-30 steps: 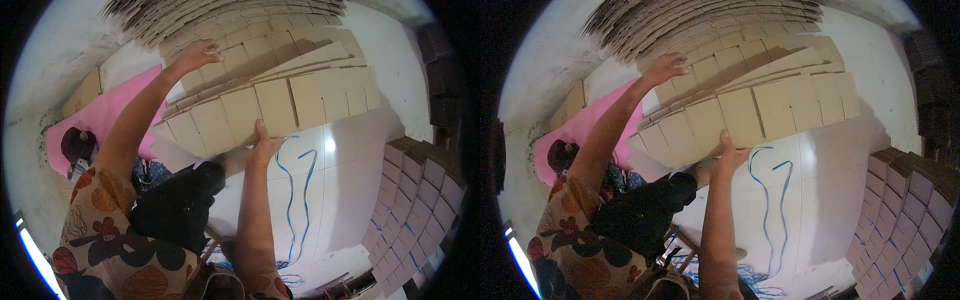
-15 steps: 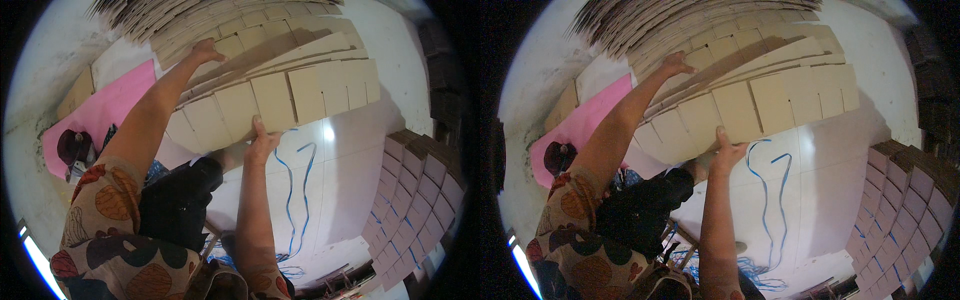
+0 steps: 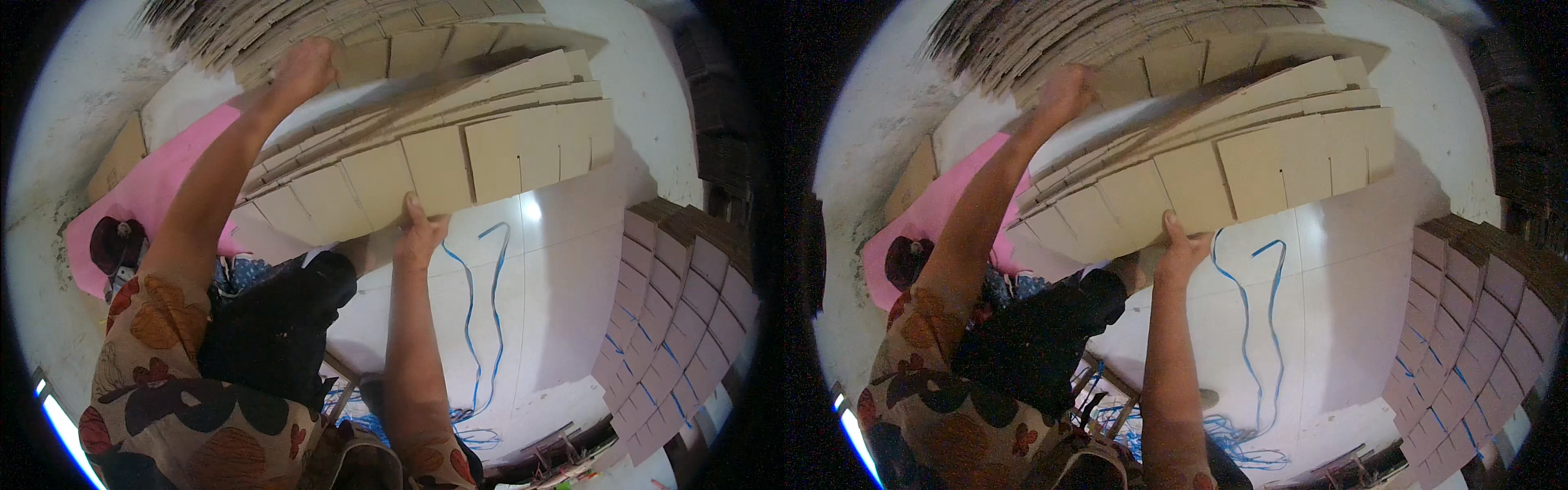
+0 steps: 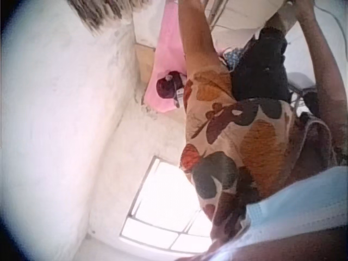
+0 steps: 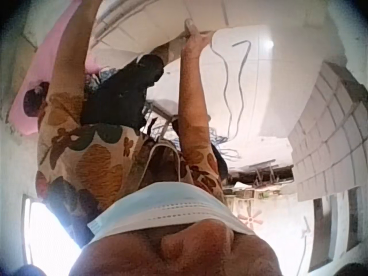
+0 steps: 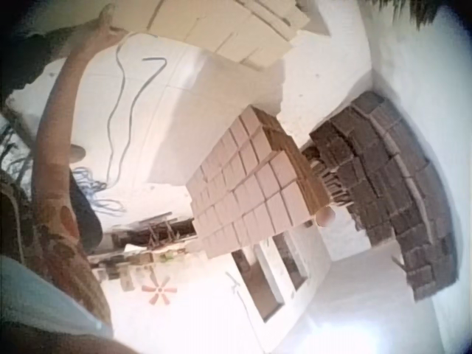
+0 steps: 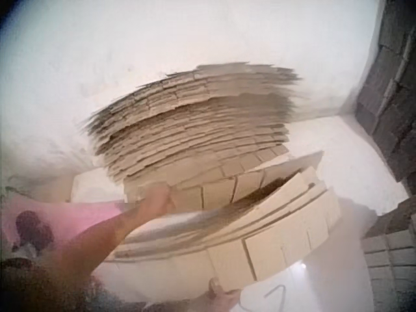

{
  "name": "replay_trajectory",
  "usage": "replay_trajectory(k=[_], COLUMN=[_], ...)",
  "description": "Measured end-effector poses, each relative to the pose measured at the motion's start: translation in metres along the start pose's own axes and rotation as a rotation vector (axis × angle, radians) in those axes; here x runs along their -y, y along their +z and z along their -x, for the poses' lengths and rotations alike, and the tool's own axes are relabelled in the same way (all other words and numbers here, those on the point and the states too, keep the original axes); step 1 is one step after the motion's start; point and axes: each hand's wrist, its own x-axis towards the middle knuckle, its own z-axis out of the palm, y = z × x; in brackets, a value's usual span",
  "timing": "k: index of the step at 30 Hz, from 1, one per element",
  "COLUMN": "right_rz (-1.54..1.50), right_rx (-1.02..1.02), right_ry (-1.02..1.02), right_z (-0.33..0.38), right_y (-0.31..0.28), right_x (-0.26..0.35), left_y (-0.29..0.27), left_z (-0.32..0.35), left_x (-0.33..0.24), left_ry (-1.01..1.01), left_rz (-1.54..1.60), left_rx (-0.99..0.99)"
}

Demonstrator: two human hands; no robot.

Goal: The person gathers flat cardboard sheets, stacks them, and secures the stack with blue plastic straps. They use scissors to cut the straps and place the finished bundles aside.

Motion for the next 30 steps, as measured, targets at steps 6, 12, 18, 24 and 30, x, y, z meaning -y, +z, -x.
replay_trajectory(k=[6, 12, 18, 24, 30], right_rz=[-0.017, 0.051, -0.443, -0.864, -0.089], right_rx=[0.019, 0.013, 0.171, 0.106, -0.047], right_ry=[-0.054, -0.056, 0.25, 0.255, -0.061], right_z=[-0.016, -0.027, -0.007, 0.025, 0.044], right_y=[0.035, 0.03, 0.014, 0.003, 0.039], right_x=[0.0, -0.006, 0.016, 0.039, 0.057], left_y=[-0.133, -0.169, -0.077, -0.03, -0.055], left_z=[0.058, 0.127, 0.133, 0.121, 0.123], left_x=[-0.013, -0.018, -0.019, -0.009, 0.02], left_ry=[0.302, 0.024, -0.111, -0.198, -0.29], left_rz=[-0.325, 0.624, 1.087, 0.871, 1.089], left_rx=[-0.578, 0.016, 0.543, 0.632, 0.748])
